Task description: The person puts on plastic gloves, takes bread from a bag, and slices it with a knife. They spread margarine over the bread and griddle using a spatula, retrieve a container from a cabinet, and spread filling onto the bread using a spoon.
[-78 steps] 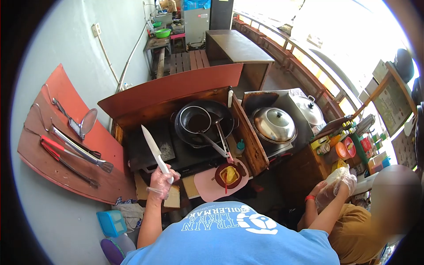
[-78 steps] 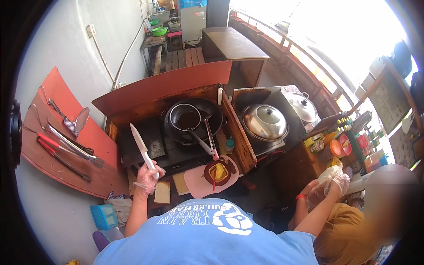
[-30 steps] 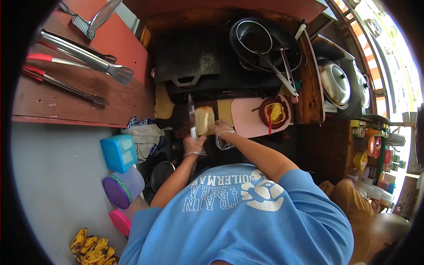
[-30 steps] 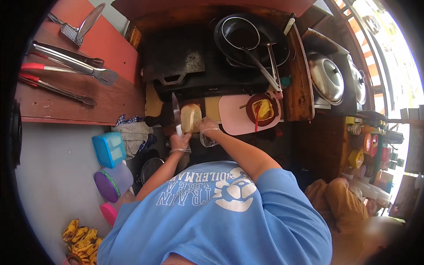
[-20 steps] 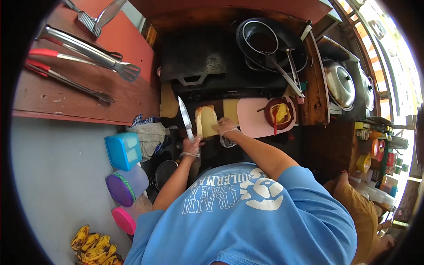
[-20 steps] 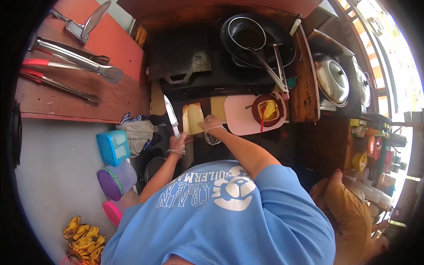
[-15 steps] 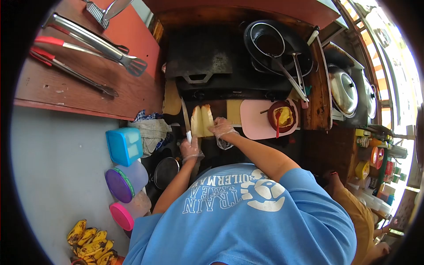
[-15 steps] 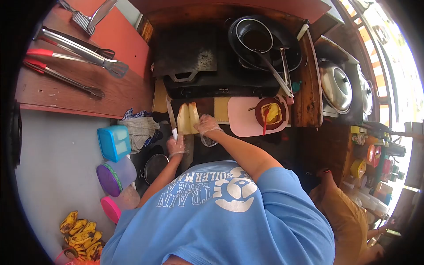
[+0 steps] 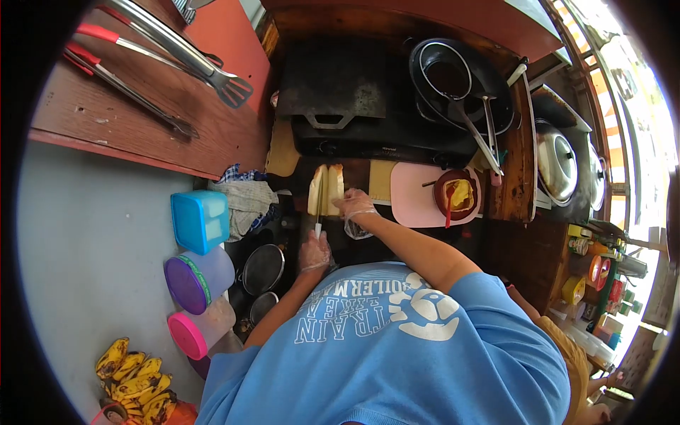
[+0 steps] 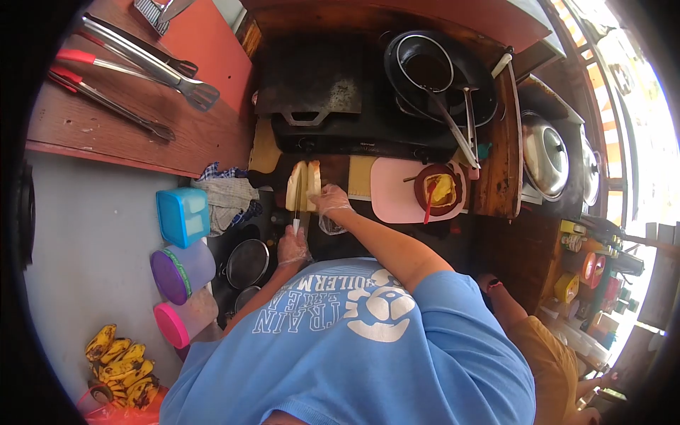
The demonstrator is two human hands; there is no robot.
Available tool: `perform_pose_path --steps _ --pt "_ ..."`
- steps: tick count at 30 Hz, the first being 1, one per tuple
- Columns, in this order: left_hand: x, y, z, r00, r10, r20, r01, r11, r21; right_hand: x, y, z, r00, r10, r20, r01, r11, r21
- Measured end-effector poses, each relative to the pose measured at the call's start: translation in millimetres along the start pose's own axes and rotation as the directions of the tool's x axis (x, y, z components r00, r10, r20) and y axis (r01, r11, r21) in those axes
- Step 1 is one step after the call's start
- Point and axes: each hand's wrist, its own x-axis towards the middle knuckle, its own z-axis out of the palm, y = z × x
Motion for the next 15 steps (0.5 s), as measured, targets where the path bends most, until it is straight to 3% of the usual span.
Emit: perform_pose_path --steps 4,10,13,15 --pt "8 20 -11 0.998 -0.008 0.067 0.008 1.0 -0.007 7 7 8 0.999 -0.012 0.035 0.005 0.982 0.191" --pt "13 31 -10 0.99 -0.042 0.136 0.045 0.999 -0.022 -1 -6 4 0.997 0.032 0.076 -0.044 0.984 0.174" --pt "19 26 -6 0.991 0.018 0.131 -0.027 0.998 0.062 -4 -9 3 0.995 0.044 0.093 -0.066 0.966 0.249" --pt "15 29 -6 0.997 0.024 0.078 -0.026 0.999 0.024 -5 -11 2 0.995 0.04 0.091 -0.062 0.968 0.243"
